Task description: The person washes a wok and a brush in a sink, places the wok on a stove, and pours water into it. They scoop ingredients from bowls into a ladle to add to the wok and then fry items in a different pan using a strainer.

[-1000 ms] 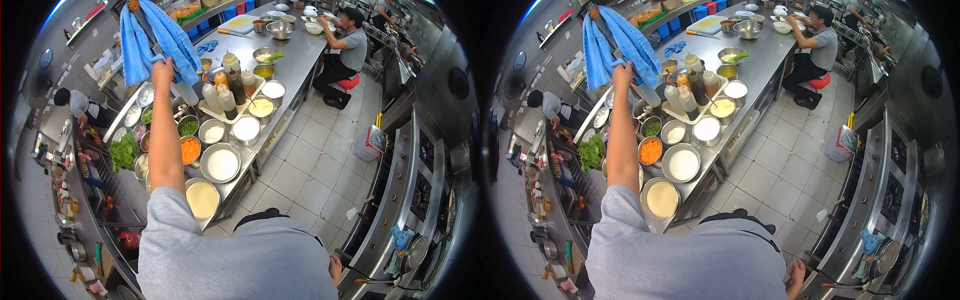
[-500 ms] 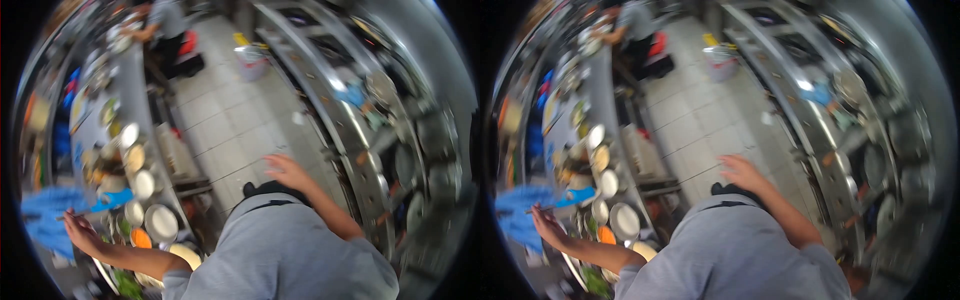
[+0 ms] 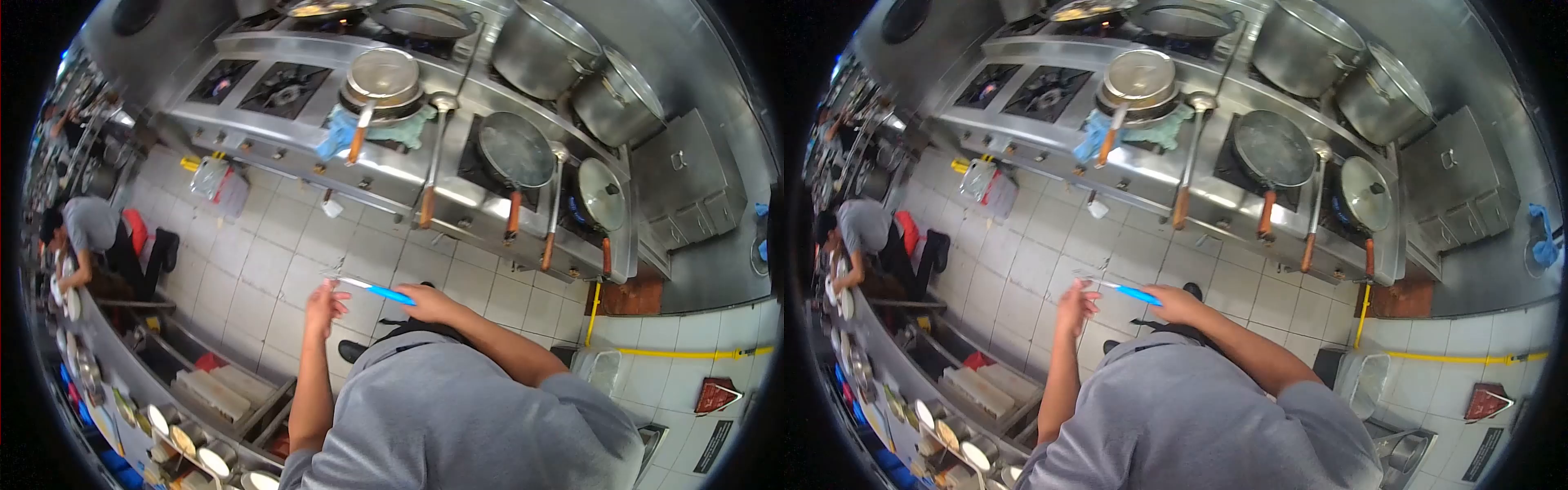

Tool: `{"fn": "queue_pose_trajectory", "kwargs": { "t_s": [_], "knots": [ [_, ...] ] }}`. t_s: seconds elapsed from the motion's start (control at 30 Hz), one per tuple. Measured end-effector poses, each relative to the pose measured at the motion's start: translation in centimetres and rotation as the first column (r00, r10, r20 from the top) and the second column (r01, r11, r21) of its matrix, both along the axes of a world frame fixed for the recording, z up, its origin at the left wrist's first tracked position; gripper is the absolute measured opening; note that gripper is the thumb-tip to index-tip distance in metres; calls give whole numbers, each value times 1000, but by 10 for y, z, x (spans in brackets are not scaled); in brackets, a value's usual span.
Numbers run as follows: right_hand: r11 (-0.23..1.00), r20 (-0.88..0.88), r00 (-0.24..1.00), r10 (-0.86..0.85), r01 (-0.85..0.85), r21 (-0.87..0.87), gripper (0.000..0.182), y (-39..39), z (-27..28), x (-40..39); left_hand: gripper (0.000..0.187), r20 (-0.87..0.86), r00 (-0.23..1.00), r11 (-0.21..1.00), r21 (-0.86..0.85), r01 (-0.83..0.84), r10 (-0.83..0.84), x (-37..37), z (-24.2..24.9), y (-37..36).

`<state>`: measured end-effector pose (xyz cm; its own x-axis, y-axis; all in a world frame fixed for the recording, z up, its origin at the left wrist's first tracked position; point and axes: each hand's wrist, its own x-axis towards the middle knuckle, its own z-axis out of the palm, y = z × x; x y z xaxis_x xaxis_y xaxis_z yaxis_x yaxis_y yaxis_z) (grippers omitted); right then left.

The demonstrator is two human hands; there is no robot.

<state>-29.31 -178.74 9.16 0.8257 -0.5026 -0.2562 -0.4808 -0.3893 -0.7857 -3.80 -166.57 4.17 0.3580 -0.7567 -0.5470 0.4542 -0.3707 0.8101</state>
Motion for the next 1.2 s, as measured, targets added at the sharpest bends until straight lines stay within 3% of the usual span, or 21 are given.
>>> {"fn": "queue_pose_trajectory", "kwargs": {
  "t_s": [0.1, 0.17, 0.23, 0.27, 0.33, 0.37, 0.43, 0.47, 0.5, 0.53, 0.6, 0.73, 0.8, 0.93, 1.03, 1.1, 1.13, 1.2],
  "knots": [
    [972, -165, 961, -222, 232, 40, 47, -36, -41, -138, 64, -196, 956, 951, 176, 254, -220, -76, -86, -72],
    [907, -86, 904, -419, 421, 5, 48, -41, -59, -221, 67, -211, 911, 897, 198, 396, -355, -127, -132, -118],
    [731, -247, 740, -626, 667, 146, 49, -48, -4, -252, 66, -185, 899, 881, 198, 429, -396, -176, -161, -168],
    [728, -255, 736, -628, 671, 142, 49, -55, 5, -261, 65, -152, 888, 868, 197, 457, -433, -196, -170, -192],
    [515, -304, 510, -805, 854, 70, 52, -73, 14, -279, 64, -170, 906, 893, 177, 415, -387, -228, -182, -238],
    [515, -312, 506, -804, 855, 58, 52, -88, 11, -285, 63, -179, 925, 917, 161, 364, -336, -244, -186, -262],
    [456, -161, 448, -880, 890, -18, 50, -113, -1, -283, 62, -204, 934, 929, 168, 329, -294, -270, -193, -304],
    [454, -139, 441, -887, 888, -78, 48, -129, -1, -277, 59, -271, 954, 957, 221, 189, -126, -283, -195, -324],
    [453, -146, 439, -887, 887, -86, 48, -147, 3, -270, 56, -325, 944, 958, 284, 49, 48, -294, -197, -340],
    [473, -222, 443, -869, 875, -105, 50, -165, 8, -263, 56, -335, 941, 957, 286, 50, 51, -304, -203, -352],
    [505, -303, 451, -839, 854, -125, 52, -192, 6, -255, 49, -546, 821, 967, 252, -28, 166, -317, -214, -369],
    [593, -352, 501, -791, 769, -237, 50, -233, 3, -241, 47, -501, 801, 926, 340, -167, 328, -333, -225, -387],
    [622, -400, 506, -764, 742, -250, 50, -248, 6, -232, 42, -385, 796, 817, 533, -220, 466, -334, -233, -396],
    [643, -380, 531, -757, 708, -292, 50, -263, -11, -229, 34, -432, 748, 823, 504, -263, 504, -329, -238, -399],
    [656, -400, 528, -749, 676, -336, 50, -270, -11, -220, 26, -501, 690, 800, 570, -190, 522, -317, -212, -397],
    [644, -394, 514, -762, 670, -370, 51, -271, -16, -217, 34, -625, 709, 865, 500, 43, 326, -307, -205, -393],
    [652, -401, 519, -755, 660, -374, 51, -271, -19, -217, 34, -631, 700, 864, 502, 38, 336, -302, -208, -389],
    [626, -383, 506, -773, 707, -330, 49, -270, -24, -220, 29, -868, 436, 926, 339, 169, 238, -299, -232, -375]
  ]
}}
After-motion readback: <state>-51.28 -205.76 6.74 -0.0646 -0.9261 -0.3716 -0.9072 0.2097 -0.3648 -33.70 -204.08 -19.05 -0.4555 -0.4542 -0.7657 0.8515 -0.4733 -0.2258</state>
